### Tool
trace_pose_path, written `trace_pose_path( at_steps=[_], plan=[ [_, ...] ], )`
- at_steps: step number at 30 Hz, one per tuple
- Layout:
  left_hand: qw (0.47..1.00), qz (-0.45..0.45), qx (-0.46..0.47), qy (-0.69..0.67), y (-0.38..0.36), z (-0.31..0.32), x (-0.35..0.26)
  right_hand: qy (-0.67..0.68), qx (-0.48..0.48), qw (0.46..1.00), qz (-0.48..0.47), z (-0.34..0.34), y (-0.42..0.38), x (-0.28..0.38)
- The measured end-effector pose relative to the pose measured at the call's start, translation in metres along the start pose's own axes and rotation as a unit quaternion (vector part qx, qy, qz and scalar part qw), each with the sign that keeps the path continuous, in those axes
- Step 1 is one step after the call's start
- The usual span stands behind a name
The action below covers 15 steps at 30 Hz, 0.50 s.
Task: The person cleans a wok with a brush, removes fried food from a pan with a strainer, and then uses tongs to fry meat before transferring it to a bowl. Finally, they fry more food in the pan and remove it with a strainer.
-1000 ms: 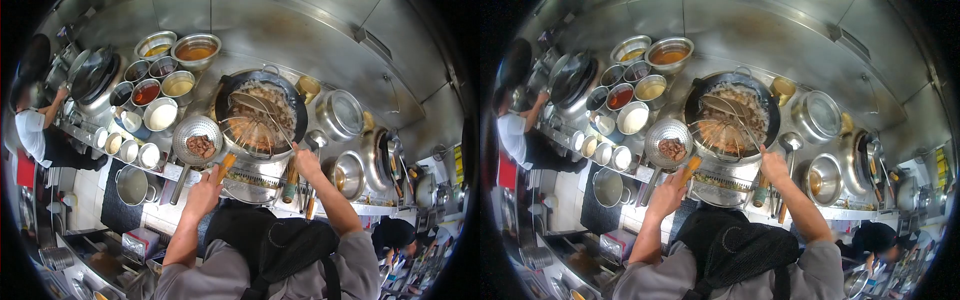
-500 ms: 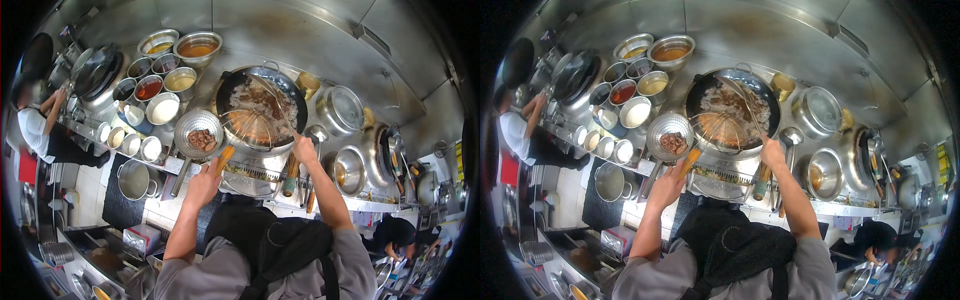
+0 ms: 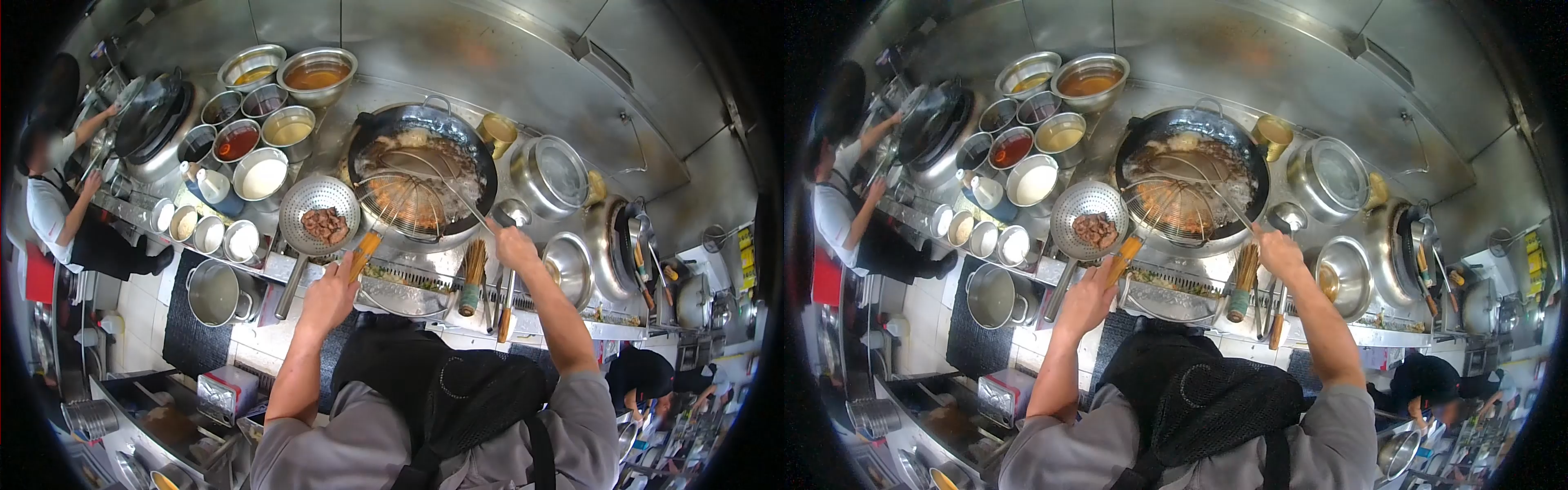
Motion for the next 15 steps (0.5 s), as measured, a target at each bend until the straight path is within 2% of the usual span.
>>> trace_pose_path(
  at_steps=[6,14,15],
  plan=[
    [0.999,-0.033,0.017,-0.021,0.0,-0.003,0.002,-0.021,-0.029,0.999,-0.02,-0.021,-0.017,-0.024],
    [0.999,-0.019,0.024,-0.015,0.0,0.001,0.004,-0.025,-0.047,0.999,-0.003,-0.085,-0.063,-0.044],
    [0.999,-0.017,0.027,-0.014,0.001,0.001,0.004,-0.033,-0.053,0.998,-0.031,-0.088,-0.065,-0.042]
  ],
)
Point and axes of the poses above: each hand's wrist, its own y-axis towards the middle knuckle, its own z-axis out of the palm, x = y × z, the point moved 9 cm from there along y, towards the middle knuckle, and after that the axes turned 4 degrees about y, right-handed, at the moved point
